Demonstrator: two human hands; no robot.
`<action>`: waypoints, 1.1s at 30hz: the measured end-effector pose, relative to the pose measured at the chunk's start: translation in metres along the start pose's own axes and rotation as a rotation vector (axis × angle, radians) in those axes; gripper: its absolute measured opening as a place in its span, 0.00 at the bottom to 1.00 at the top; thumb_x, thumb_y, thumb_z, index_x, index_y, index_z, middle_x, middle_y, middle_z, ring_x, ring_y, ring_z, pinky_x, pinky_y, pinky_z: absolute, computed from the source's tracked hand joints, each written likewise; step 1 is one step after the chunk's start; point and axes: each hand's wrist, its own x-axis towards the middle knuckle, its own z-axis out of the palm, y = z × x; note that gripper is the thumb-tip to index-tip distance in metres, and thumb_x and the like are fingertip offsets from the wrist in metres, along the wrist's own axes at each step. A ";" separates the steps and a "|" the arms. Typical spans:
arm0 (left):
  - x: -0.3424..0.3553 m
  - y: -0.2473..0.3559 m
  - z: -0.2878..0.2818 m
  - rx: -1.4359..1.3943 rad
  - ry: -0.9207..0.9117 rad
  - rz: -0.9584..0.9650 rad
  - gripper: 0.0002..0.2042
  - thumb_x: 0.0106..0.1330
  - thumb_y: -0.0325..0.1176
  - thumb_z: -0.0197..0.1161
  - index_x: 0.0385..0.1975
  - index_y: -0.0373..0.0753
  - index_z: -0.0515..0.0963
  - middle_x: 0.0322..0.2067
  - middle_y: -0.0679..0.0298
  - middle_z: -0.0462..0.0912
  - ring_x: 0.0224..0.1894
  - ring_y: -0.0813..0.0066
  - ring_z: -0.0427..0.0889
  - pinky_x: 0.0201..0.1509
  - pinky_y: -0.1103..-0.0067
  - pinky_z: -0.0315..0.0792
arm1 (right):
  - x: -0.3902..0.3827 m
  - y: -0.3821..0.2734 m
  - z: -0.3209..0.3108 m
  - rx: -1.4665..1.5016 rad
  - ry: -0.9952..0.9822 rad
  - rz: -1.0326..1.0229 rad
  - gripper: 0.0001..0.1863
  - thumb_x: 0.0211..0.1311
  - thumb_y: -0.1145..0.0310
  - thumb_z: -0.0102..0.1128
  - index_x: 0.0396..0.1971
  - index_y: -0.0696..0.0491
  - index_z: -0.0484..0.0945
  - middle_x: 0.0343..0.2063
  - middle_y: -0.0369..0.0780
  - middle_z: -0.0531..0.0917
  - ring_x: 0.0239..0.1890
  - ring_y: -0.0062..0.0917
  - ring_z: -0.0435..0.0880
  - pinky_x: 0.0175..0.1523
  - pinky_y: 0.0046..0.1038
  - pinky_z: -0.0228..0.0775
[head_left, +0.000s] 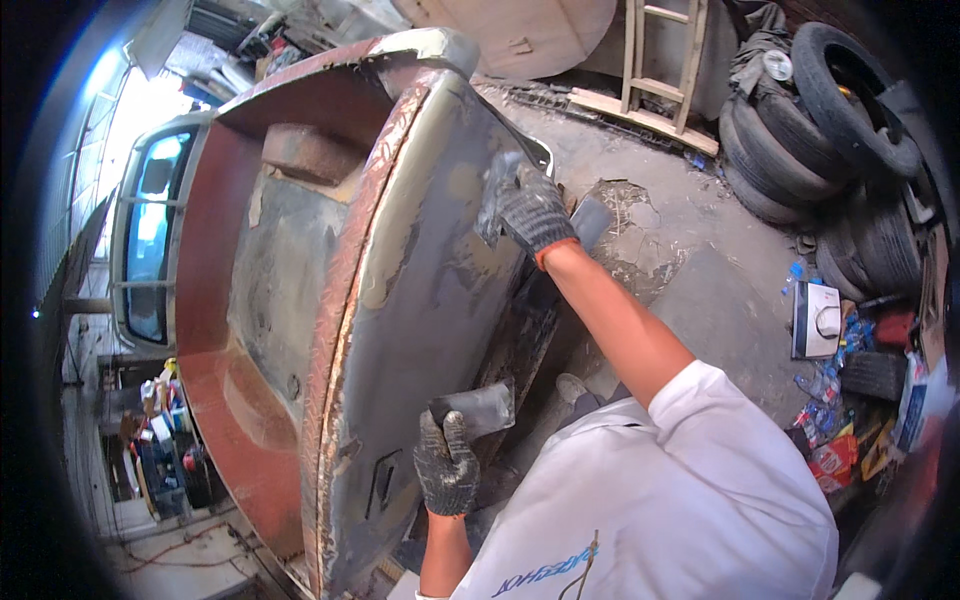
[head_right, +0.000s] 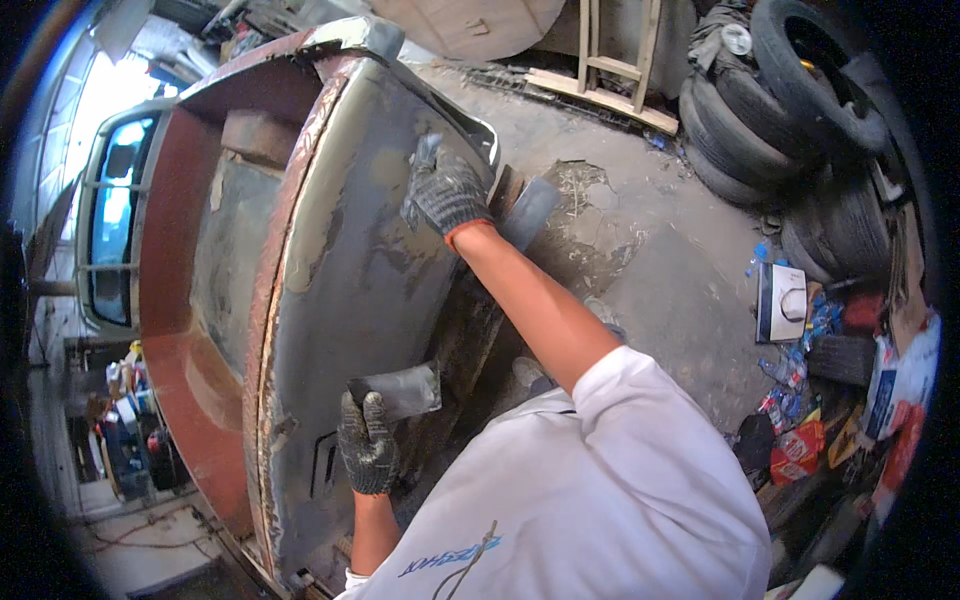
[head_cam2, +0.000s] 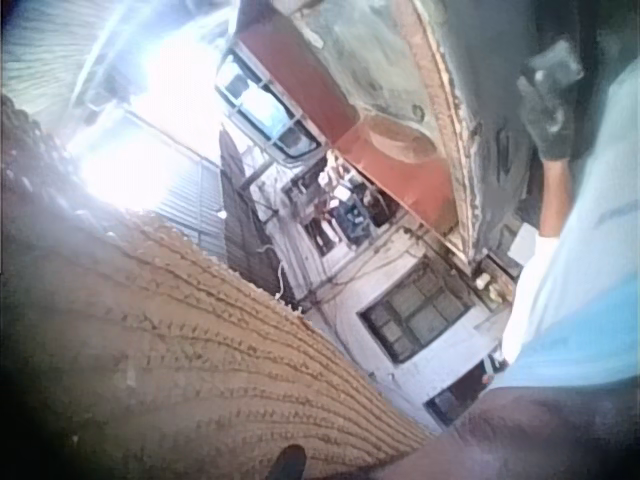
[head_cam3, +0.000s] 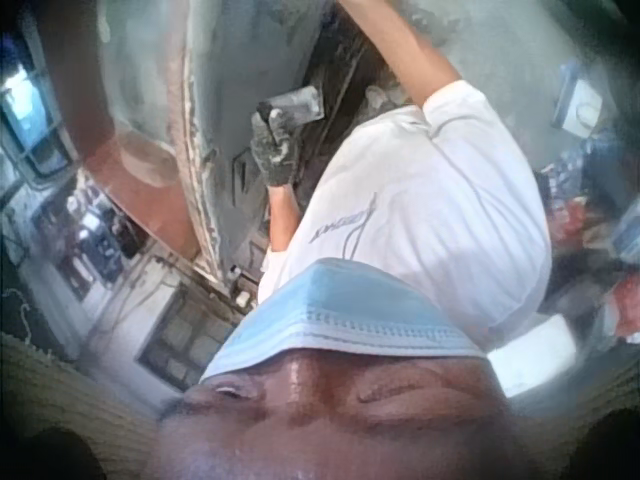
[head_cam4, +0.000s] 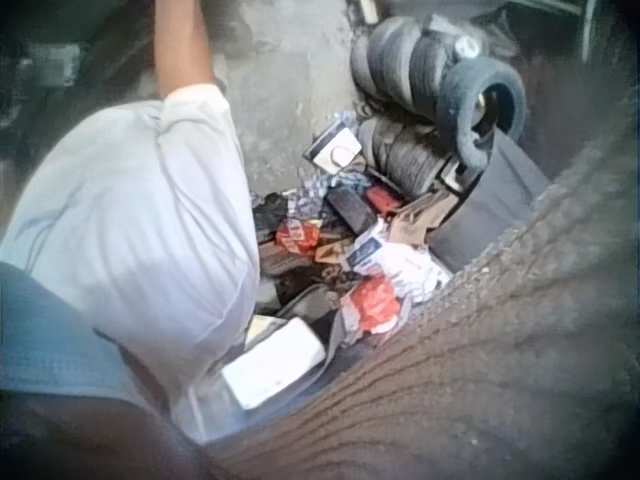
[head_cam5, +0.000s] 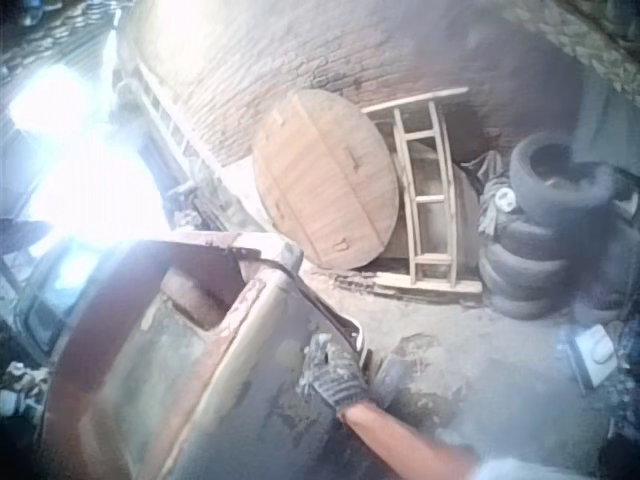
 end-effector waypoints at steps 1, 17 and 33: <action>-0.003 -0.006 -0.004 -0.029 -0.038 -0.015 0.13 0.69 0.35 0.50 0.42 0.31 0.72 0.33 0.42 0.78 0.36 0.43 0.78 0.37 0.64 0.71 | 0.005 -0.006 0.007 0.051 0.016 0.064 0.17 0.59 0.62 0.48 0.39 0.59 0.75 0.36 0.54 0.80 0.41 0.44 0.80 0.48 0.40 0.71; -0.010 -0.030 -0.025 -0.128 -0.225 -0.101 0.18 0.68 0.39 0.51 0.48 0.28 0.71 0.43 0.42 0.76 0.45 0.48 0.75 0.48 0.66 0.68 | 0.016 -0.008 0.000 -0.266 -0.108 0.090 0.21 0.58 0.57 0.44 0.40 0.57 0.77 0.40 0.52 0.80 0.46 0.44 0.78 0.53 0.37 0.67; -0.018 -0.034 -0.028 -0.139 -0.295 -0.204 0.19 0.69 0.37 0.53 0.53 0.30 0.69 0.46 0.49 0.77 0.46 0.64 0.76 0.51 0.73 0.69 | -0.083 0.025 0.013 -0.497 0.259 -0.386 0.10 0.62 0.66 0.50 0.32 0.56 0.76 0.26 0.44 0.79 0.31 0.31 0.80 0.34 0.31 0.72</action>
